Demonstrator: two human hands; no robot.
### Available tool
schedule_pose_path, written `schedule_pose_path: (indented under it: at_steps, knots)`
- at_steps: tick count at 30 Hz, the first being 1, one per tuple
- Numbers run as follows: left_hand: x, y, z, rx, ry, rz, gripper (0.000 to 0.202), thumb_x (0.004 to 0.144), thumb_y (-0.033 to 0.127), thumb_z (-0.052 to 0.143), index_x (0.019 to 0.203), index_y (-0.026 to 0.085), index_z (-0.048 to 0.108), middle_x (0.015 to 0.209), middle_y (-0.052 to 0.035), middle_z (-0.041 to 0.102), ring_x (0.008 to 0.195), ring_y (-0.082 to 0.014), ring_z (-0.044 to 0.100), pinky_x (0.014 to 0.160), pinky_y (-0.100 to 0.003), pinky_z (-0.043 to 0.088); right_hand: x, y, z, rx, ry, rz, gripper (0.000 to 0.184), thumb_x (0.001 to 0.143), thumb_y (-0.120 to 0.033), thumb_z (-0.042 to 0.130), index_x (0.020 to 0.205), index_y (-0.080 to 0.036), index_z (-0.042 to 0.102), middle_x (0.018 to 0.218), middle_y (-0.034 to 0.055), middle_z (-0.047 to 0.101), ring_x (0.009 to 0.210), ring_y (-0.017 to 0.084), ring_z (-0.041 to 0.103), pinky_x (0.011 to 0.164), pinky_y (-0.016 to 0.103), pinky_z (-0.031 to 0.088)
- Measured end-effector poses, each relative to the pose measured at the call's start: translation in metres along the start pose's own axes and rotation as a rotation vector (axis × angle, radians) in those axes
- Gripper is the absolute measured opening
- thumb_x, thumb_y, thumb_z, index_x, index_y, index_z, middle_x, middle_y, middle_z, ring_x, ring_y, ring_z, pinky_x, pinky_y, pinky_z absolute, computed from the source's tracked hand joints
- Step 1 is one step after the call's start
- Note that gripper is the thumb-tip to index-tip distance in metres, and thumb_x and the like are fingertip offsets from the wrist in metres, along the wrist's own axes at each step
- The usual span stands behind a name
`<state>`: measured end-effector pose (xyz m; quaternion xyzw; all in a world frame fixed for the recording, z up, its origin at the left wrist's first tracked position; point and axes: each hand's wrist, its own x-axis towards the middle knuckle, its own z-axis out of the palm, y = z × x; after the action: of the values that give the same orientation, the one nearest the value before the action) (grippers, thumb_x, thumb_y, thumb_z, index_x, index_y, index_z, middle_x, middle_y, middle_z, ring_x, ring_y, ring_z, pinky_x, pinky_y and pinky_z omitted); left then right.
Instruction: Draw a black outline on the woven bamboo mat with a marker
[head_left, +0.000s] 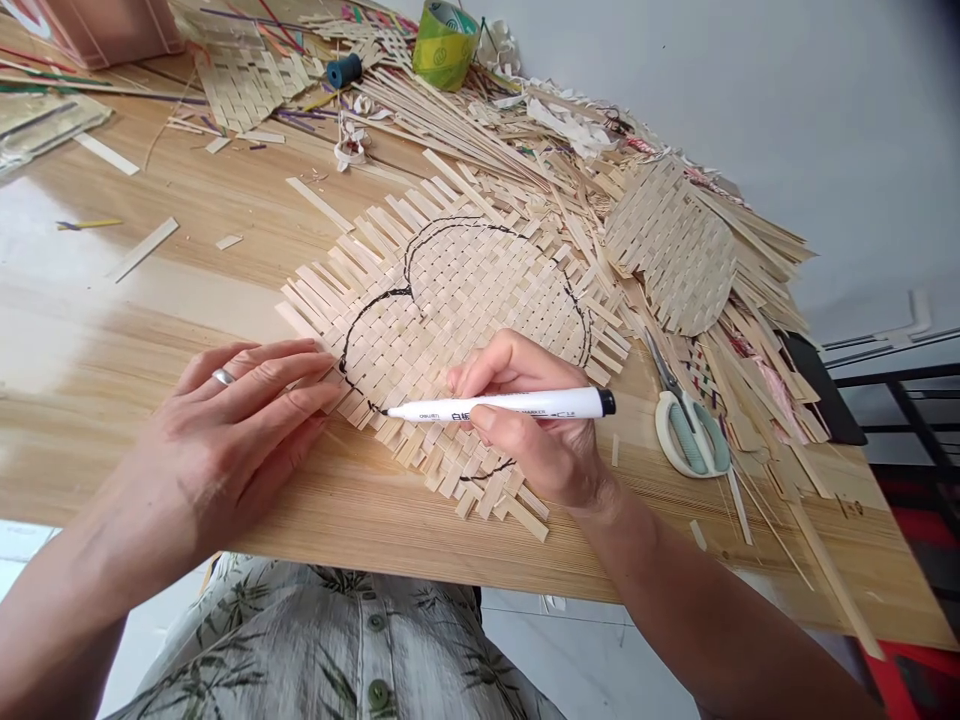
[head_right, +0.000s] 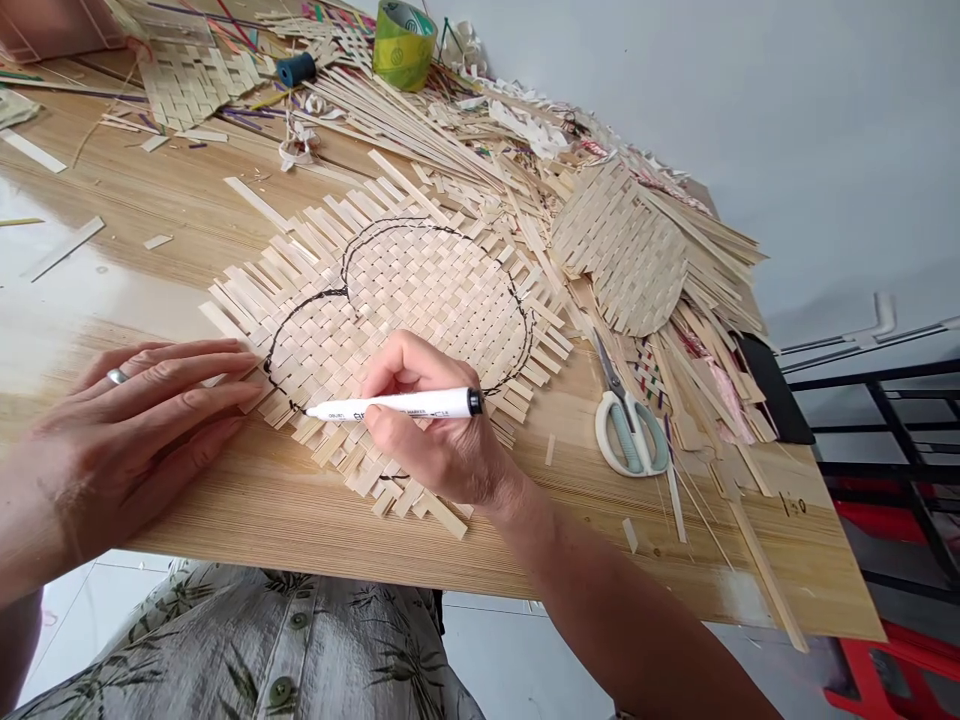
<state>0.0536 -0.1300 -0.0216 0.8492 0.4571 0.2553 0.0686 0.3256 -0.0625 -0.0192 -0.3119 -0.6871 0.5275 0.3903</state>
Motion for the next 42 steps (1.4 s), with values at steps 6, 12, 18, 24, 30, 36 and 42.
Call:
schedule_pose_path:
  at_steps: [6,12,18,24,30,36,42]
  knots:
    - [0.0004,-0.0001,0.0006,-0.013,-0.005,-0.007,0.030,0.108,0.020,0.047,0.135,0.028,0.056,0.139,-0.0059,0.067,0.133,-0.0272,0.061,0.106,-0.049,0.046,-0.0009,-0.0035,-0.0008,-0.046,0.003,0.019,0.007,0.085,-0.021,0.065,0.081,-0.024,0.060,0.067,-0.0023,0.058,0.062,0.016,0.055,0.058,0.033,0.049]
    - [-0.0015,-0.0022,0.0008,-0.019,-0.010,-0.022,0.033,0.106,0.013,0.049,0.136,0.027,0.057,0.141,-0.0032,0.064,0.134,-0.0262,0.060,0.111,-0.047,0.045,-0.0010,-0.0039,-0.0026,-0.022,0.008,-0.008,0.009,0.083,-0.018,0.064,0.078,-0.024,0.059,0.063,-0.0030,0.054,0.058,0.015,0.050,0.056,0.034,0.048]
    - [-0.0006,-0.0012,0.0030,0.032,0.033,0.004,0.028,0.108,0.019,0.051,0.133,0.026,0.059,0.137,-0.0055,0.068,0.130,-0.0253,0.063,0.107,-0.047,0.048,-0.0020,-0.0026,-0.0034,0.018,-0.018,-0.019,0.008,0.082,-0.015,0.063,0.080,-0.022,0.060,0.064,-0.0037,0.057,0.057,0.014,0.050,0.055,0.031,0.043]
    - [0.0011,-0.0005,0.0033,0.050,0.049,0.008,0.025,0.108,0.021,0.051,0.130,0.024,0.061,0.135,-0.0064,0.069,0.128,-0.0248,0.065,0.106,-0.046,0.049,-0.0009,-0.0024,-0.0038,0.064,-0.003,-0.058,0.010,0.081,-0.012,0.061,0.078,-0.021,0.060,0.063,-0.0040,0.056,0.055,0.012,0.048,0.052,0.029,0.037]
    - [0.0007,-0.0009,0.0023,0.057,0.053,0.018,0.025,0.108,0.019,0.052,0.131,0.025,0.061,0.134,-0.0070,0.069,0.127,-0.0248,0.066,0.105,-0.047,0.049,0.0000,-0.0048,-0.0035,0.068,-0.018,-0.055,0.010,0.079,-0.011,0.061,0.078,-0.020,0.060,0.063,-0.0056,0.053,0.054,0.012,0.046,0.053,0.030,0.036]
    - [0.0011,-0.0008,0.0039,0.059,0.046,0.014,0.027,0.107,0.019,0.053,0.132,0.026,0.060,0.134,-0.0072,0.069,0.127,-0.0254,0.066,0.105,-0.047,0.049,-0.0002,-0.0065,-0.0051,0.083,-0.031,-0.067,0.010,0.078,-0.010,0.060,0.076,-0.020,0.059,0.063,-0.0060,0.052,0.054,0.011,0.046,0.053,0.029,0.035]
    - [0.0008,-0.0009,0.0024,0.064,0.052,0.017,0.026,0.107,0.020,0.053,0.130,0.026,0.061,0.133,-0.0065,0.070,0.125,-0.0255,0.067,0.104,-0.046,0.048,0.0003,-0.0096,-0.0054,0.066,-0.033,-0.044,0.010,0.076,-0.012,0.060,0.073,-0.021,0.056,0.061,-0.0062,0.049,0.053,0.011,0.041,0.050,0.028,0.031]
